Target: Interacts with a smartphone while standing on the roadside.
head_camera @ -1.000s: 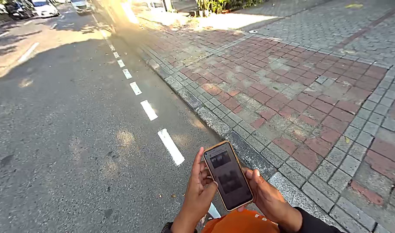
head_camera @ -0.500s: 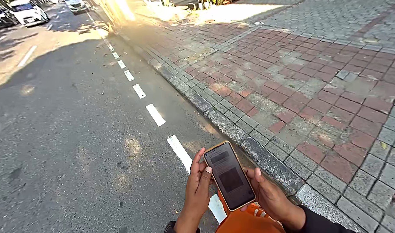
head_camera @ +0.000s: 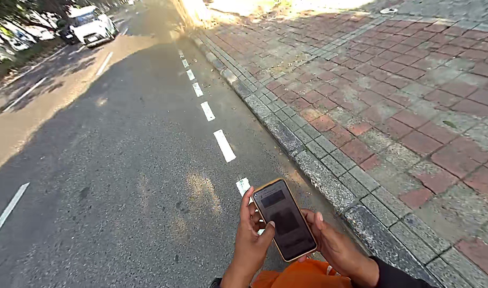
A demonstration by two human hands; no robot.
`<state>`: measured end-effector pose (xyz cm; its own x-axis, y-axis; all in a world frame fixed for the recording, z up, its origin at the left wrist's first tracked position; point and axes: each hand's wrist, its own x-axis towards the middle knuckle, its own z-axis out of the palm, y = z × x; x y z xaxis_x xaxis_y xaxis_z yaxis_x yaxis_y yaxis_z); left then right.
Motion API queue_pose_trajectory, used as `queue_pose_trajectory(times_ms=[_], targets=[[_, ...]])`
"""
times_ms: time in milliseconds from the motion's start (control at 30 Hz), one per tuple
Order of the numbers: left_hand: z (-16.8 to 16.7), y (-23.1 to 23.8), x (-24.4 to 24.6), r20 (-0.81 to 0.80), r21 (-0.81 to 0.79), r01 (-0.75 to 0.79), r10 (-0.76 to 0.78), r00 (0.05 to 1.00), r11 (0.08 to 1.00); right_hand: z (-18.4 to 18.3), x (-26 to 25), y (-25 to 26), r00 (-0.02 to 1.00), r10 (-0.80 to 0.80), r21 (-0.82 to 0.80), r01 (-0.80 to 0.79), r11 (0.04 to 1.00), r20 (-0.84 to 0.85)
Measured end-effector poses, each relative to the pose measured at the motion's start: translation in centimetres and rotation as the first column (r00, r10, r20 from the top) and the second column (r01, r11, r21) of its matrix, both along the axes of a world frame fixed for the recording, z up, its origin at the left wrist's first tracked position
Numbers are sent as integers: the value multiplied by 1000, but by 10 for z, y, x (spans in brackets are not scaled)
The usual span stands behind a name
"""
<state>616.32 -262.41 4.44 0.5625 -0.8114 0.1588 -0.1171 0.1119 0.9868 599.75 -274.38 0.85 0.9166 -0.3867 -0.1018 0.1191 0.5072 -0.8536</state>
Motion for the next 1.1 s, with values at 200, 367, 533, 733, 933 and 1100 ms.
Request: queue_pose_trajectory(times_ms=[200,367,533,733,933,1100], targets=[[-8,-40,102,-94,-62,-99,92,991,993,-2,98,-37,999,4,-24,-5,1000,-36],[-18,-67,203,-105,-151,28,-44,993,988,-4,191,-55,995,-91,-82,88,993,-31],[-12,-79,297,-124,-149,1,-19,992,989,0,280,-61,992,-118,-106,113,988,-36],[-1,-93,379,-162,-86,-98,83,983,991,0,361,-72,993,-109,-107,104,989,-35],[-10,-130,452,-172,-77,-138,123,977,987,-6,437,-111,994,-87,-95,81,992,-64],[-24,-182,522,-271,-103,-51,21,962,993,-16,510,-175,998,-57,-24,56,998,-27]])
